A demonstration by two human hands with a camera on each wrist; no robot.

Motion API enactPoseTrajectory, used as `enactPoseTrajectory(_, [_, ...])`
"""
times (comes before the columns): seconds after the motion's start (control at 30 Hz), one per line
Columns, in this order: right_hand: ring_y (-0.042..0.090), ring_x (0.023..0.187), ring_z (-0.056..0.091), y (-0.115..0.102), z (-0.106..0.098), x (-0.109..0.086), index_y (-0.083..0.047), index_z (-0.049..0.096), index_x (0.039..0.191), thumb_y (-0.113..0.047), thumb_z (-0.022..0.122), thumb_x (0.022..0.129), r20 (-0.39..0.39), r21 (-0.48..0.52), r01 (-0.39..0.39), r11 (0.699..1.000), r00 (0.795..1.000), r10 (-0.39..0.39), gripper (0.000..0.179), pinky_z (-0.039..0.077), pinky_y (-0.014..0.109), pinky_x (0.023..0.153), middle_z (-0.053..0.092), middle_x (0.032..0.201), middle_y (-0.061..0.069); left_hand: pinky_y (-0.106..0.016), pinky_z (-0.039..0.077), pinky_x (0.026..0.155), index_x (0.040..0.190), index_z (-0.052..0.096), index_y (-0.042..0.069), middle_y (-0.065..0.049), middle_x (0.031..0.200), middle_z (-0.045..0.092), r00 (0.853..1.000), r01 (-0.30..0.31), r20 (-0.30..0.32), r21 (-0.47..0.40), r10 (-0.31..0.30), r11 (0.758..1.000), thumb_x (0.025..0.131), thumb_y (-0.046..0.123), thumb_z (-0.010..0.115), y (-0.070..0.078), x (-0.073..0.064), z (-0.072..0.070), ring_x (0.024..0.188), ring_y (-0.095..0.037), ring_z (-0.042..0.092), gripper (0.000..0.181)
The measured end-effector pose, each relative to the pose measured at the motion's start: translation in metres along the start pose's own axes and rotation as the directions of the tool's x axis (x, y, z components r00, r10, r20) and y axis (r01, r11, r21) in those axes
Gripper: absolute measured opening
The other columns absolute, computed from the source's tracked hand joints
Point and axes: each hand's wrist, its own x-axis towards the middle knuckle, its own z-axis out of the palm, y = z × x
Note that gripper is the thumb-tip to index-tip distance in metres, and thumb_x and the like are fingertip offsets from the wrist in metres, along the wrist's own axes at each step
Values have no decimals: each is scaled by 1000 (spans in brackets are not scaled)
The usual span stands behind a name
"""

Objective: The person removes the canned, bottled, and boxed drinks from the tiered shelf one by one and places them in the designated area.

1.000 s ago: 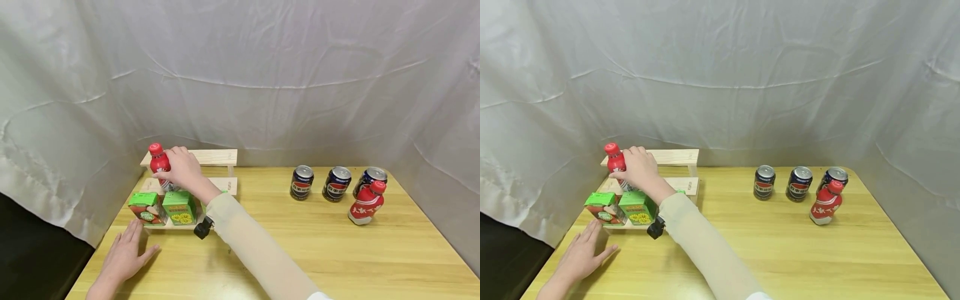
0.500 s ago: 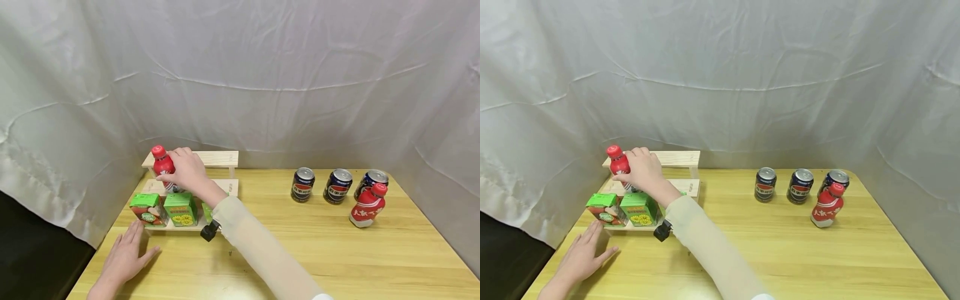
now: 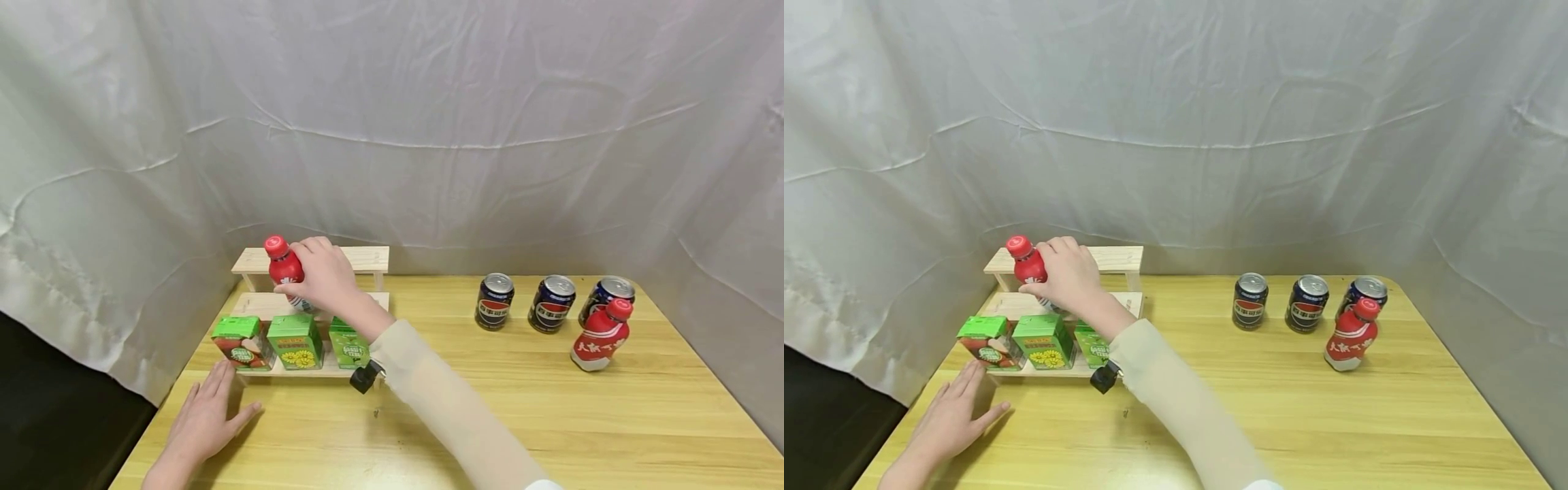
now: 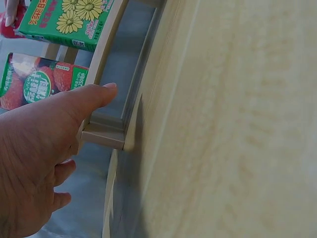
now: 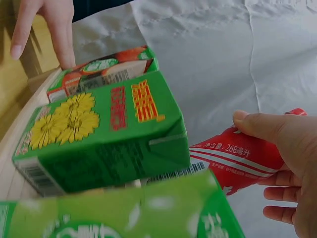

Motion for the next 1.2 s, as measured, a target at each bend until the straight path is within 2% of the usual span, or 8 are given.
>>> enactPoseTrajectory(0.67, [16, 122, 51, 38, -26, -33, -17, 60, 129, -60, 74, 77, -81, 15, -11, 1000, 997, 12, 69, 50, 33, 96, 61, 128, -2, -70, 18, 112, 151, 21, -9, -33, 156, 21, 1000, 10, 27, -20, -10, 1000, 88, 62, 58, 1, 0, -1, 143, -49, 25, 102])
enactPoseTrajectory(1.2, [20, 119, 50, 73, -40, -63, -14, 60, 128, -53, 78, 77, -105, 72, -68, 995, 992, 75, 67, 51, 38, 95, 60, 125, 2, -70, 19, 111, 150, 21, -10, -33, 156, 21, 1000, 6, 31, -14, -6, 1000, 88, 62, 58, 2, 0, -2, 143, -49, 24, 102])
